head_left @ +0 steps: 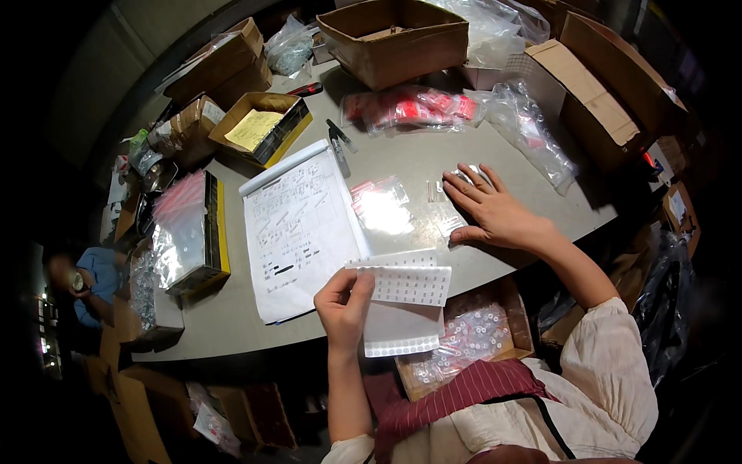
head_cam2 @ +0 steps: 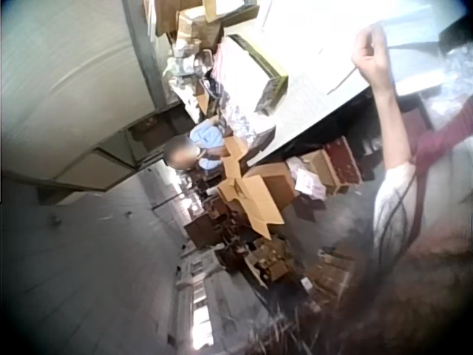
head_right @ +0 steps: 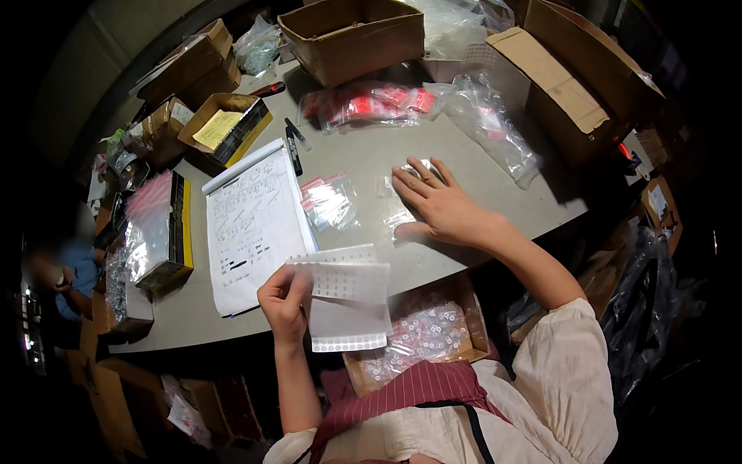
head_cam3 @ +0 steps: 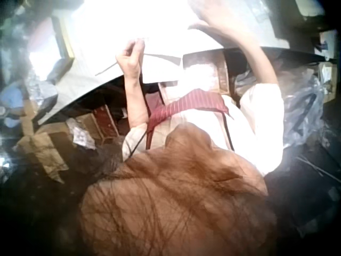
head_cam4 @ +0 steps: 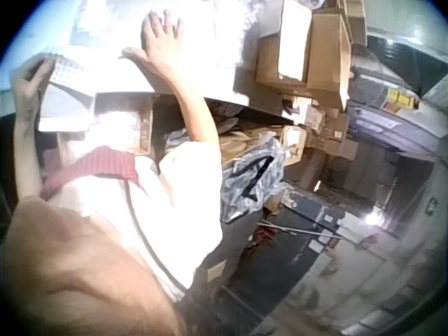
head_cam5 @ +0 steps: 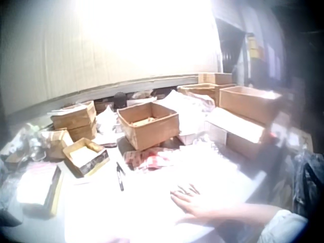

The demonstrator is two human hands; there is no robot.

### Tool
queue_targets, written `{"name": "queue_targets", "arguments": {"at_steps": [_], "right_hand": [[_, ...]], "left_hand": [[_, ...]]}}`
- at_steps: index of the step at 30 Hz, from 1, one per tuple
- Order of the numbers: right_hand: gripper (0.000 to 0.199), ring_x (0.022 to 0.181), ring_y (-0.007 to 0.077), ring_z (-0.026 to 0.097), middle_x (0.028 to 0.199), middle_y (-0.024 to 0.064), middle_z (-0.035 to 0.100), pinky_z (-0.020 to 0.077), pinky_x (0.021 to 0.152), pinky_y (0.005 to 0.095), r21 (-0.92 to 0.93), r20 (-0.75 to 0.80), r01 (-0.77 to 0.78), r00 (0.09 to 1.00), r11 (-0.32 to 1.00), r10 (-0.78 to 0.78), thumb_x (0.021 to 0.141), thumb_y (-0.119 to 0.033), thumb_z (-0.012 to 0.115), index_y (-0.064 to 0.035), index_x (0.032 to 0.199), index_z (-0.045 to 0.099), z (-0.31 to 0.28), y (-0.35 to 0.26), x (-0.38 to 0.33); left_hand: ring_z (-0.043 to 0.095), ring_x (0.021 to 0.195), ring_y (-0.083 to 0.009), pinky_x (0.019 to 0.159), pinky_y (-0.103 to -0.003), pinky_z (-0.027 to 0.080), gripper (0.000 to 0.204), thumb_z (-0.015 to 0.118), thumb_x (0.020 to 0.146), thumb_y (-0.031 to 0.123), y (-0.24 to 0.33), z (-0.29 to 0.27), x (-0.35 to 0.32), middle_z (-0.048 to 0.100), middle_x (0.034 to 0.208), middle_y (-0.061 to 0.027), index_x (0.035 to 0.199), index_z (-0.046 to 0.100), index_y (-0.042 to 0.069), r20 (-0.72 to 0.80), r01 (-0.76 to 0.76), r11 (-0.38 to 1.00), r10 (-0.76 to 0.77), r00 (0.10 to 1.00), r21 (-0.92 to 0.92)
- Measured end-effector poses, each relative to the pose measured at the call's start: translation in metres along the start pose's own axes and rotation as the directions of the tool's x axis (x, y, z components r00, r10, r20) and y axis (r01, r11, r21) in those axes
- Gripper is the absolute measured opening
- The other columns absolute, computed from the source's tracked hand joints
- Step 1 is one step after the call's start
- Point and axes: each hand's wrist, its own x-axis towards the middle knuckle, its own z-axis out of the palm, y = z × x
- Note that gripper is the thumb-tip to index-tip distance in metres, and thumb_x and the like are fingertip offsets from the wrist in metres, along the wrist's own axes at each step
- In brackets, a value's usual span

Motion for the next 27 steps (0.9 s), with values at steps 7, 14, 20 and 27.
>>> {"name": "queue_targets", "arguments": {"at_steps": [7,14,20,27], "right_hand": [[0.084,0.151,0.0418,0.03,0.157,0.0215,0.042,0.0163,0.126,0.0557,0.157,0.048,0.097,0.993,0.983,-0.106,0.097,-0.06,0.055,0.0057,0.148,0.044,-0.005,0.003,-0.022],[0.052,0.143,0.0416,0.042,0.153,0.0255,0.046,0.0229,0.124,0.0532,0.596,0.034,-0.042,0.999,0.802,0.027,0.105,-0.042,0.055,-0.0035,0.14,0.055,-0.023,0.027,-0.037],[0.066,0.15,0.0449,0.03,0.162,0.0285,0.032,0.0227,0.124,0.0505,0.292,-0.026,-0.142,0.987,0.946,0.157,0.106,-0.048,0.05,-0.0015,0.152,0.043,0.016,0.037,-0.012],[0.059,0.152,0.0421,0.028,0.162,0.0257,0.033,0.0162,0.126,0.0544,0.627,0.081,0.229,0.932,0.745,-0.354,0.108,-0.046,0.045,-0.003,0.147,0.051,-0.005,-0.023,-0.042]], "left_hand": [[0.048,0.069,-0.0041,0.062,-0.021,0.037,0.013,0.072,0.092,0.004,0.001,0.002,-0.003,0.06,0.078,0.0034,0.085,0.07,-0.007,0.031,-0.041,0.992,0.038,0.999,0.123],[0.045,0.066,-0.0031,0.058,-0.021,0.032,0.011,0.072,0.092,0.003,0.0,0.002,0.0,0.058,0.075,0.0032,0.086,0.069,-0.006,-0.001,-0.001,0.998,0.001,1.0,-0.07],[0.05,0.069,-0.004,0.063,-0.019,0.036,0.01,0.067,0.096,0.003,-0.004,-0.007,0.003,0.063,0.079,-0.0001,0.089,0.067,-0.004,-0.048,-0.08,0.955,0.069,0.996,-0.286],[0.048,0.065,-0.0039,0.063,-0.018,0.035,0.009,0.067,0.095,0.002,-0.005,-0.008,0.004,0.062,0.076,0.0007,0.089,0.069,-0.005,-0.121,-0.08,0.928,0.038,0.992,-0.363]]}}
